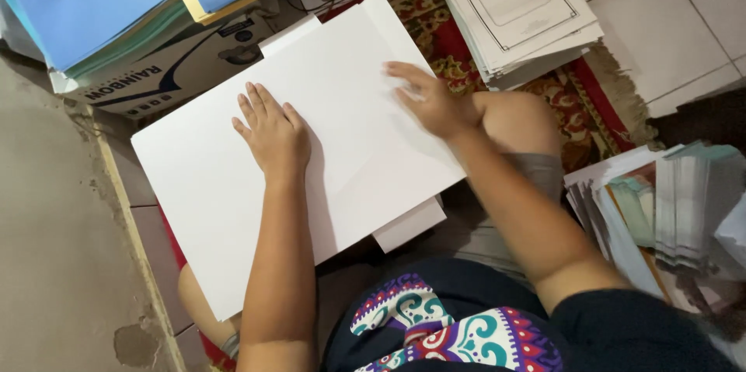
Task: Inserting printed documents into paper folders and smoothing them flat
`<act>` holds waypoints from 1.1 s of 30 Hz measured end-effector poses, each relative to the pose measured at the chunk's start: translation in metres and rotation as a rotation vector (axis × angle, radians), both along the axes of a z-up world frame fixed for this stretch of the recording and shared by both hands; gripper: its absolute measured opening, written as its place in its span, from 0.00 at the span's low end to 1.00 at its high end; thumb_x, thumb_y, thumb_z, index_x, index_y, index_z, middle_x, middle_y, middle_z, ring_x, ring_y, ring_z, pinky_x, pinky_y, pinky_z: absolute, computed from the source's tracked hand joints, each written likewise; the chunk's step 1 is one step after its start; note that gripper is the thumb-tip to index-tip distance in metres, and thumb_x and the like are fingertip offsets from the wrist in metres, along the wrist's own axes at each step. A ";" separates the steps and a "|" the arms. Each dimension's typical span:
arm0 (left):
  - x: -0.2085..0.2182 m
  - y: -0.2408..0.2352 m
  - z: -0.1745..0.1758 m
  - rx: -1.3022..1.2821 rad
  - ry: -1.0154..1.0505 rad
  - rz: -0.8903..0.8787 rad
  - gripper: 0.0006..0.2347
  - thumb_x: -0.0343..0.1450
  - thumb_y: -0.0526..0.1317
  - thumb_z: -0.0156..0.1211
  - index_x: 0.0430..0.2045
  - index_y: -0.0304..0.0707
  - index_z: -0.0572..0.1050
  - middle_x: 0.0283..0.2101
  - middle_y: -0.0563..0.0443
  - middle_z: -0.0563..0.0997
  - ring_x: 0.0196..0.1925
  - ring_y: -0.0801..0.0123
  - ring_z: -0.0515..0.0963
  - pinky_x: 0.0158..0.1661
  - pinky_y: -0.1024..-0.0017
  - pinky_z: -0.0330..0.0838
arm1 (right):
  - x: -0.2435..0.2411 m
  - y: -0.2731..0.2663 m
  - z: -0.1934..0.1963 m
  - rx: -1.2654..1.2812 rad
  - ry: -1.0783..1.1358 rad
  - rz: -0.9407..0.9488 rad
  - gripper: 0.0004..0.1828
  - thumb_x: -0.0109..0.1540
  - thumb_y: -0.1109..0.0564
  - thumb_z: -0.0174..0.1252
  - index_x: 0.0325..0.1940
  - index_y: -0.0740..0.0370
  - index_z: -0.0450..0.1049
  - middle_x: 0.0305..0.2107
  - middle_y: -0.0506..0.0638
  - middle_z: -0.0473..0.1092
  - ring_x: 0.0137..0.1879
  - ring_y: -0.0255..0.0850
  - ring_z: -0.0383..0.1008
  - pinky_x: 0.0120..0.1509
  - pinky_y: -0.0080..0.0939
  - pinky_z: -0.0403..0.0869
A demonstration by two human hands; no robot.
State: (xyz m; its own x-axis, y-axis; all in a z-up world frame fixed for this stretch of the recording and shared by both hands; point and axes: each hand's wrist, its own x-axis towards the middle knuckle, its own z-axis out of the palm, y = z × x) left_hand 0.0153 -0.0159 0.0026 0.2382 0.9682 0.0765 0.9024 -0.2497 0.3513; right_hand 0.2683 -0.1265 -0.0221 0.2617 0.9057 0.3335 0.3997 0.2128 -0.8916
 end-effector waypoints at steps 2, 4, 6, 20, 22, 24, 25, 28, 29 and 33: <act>0.000 0.001 0.000 0.015 -0.006 0.006 0.26 0.78 0.45 0.38 0.71 0.28 0.55 0.76 0.35 0.54 0.78 0.45 0.49 0.70 0.41 0.35 | 0.044 -0.018 -0.017 0.045 0.038 -0.178 0.16 0.66 0.62 0.56 0.58 0.57 0.76 0.55 0.51 0.72 0.65 0.42 0.69 0.71 0.44 0.66; 0.000 0.000 -0.001 0.025 -0.010 0.018 0.26 0.78 0.44 0.39 0.71 0.27 0.56 0.76 0.34 0.54 0.78 0.44 0.49 0.70 0.41 0.35 | 0.115 -0.041 -0.073 0.082 0.081 -0.349 0.14 0.68 0.64 0.52 0.56 0.58 0.76 0.51 0.49 0.73 0.61 0.36 0.70 0.69 0.39 0.68; 0.003 0.001 -0.001 0.018 -0.023 0.019 0.26 0.78 0.43 0.39 0.71 0.27 0.56 0.75 0.34 0.55 0.78 0.44 0.50 0.70 0.41 0.35 | 0.211 -0.055 -0.145 0.002 -0.513 -0.599 0.16 0.59 0.66 0.67 0.50 0.57 0.79 0.43 0.47 0.72 0.53 0.46 0.75 0.61 0.44 0.70; 0.001 0.004 -0.007 0.022 -0.015 0.022 0.26 0.77 0.45 0.39 0.71 0.28 0.56 0.75 0.36 0.55 0.77 0.45 0.50 0.70 0.41 0.35 | 0.245 -0.014 -0.147 -0.754 -0.836 -0.513 0.31 0.54 0.48 0.74 0.54 0.70 0.75 0.51 0.63 0.68 0.59 0.62 0.71 0.56 0.65 0.75; 0.001 0.006 -0.009 0.026 -0.022 0.027 0.26 0.77 0.44 0.39 0.71 0.28 0.56 0.75 0.36 0.55 0.78 0.46 0.50 0.70 0.41 0.35 | 0.239 -0.016 -0.136 -0.756 -0.820 -0.495 0.29 0.57 0.49 0.72 0.54 0.72 0.75 0.52 0.65 0.68 0.60 0.64 0.70 0.59 0.65 0.74; 0.000 0.007 -0.012 0.102 -0.014 0.011 0.26 0.76 0.43 0.42 0.69 0.26 0.59 0.74 0.33 0.59 0.76 0.42 0.55 0.68 0.38 0.41 | 0.236 -0.013 -0.135 -0.766 -0.878 -0.491 0.24 0.59 0.50 0.69 0.52 0.69 0.75 0.47 0.63 0.70 0.54 0.63 0.75 0.54 0.64 0.76; 0.001 0.008 -0.014 0.108 -0.018 0.021 0.26 0.76 0.43 0.42 0.69 0.26 0.59 0.74 0.33 0.59 0.76 0.42 0.55 0.68 0.38 0.41 | 0.248 -0.013 -0.153 -0.755 -0.884 -0.486 0.24 0.59 0.50 0.69 0.52 0.69 0.75 0.47 0.63 0.70 0.54 0.63 0.75 0.54 0.64 0.76; -0.001 0.009 -0.020 0.151 -0.043 0.042 0.25 0.75 0.41 0.44 0.68 0.25 0.61 0.72 0.32 0.62 0.74 0.41 0.58 0.67 0.36 0.45 | 0.269 -0.005 -0.178 -0.788 -0.946 -0.425 0.15 0.64 0.54 0.59 0.49 0.66 0.77 0.43 0.63 0.71 0.50 0.64 0.79 0.50 0.64 0.77; 0.000 0.010 -0.021 0.163 -0.058 0.031 0.24 0.74 0.40 0.44 0.67 0.26 0.63 0.71 0.32 0.63 0.74 0.41 0.59 0.67 0.37 0.47 | 0.271 -0.004 -0.167 -0.850 -0.941 -0.440 0.13 0.64 0.55 0.57 0.48 0.64 0.79 0.40 0.63 0.74 0.49 0.64 0.79 0.48 0.64 0.77; -0.008 0.002 0.002 -0.028 -0.217 -0.026 0.27 0.69 0.32 0.35 0.68 0.27 0.57 0.75 0.36 0.54 0.77 0.45 0.47 0.71 0.44 0.32 | 0.288 -0.006 -0.090 -0.583 -0.992 -0.672 0.22 0.77 0.51 0.43 0.39 0.63 0.79 0.30 0.66 0.75 0.36 0.64 0.77 0.34 0.63 0.74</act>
State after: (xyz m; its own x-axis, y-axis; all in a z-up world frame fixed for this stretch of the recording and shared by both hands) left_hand 0.0074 -0.0138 0.0043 0.2443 0.9643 0.1019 0.7980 -0.2596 0.5439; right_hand 0.5561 -0.1320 -0.1121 0.5845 0.7713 0.2519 0.8046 -0.5911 -0.0569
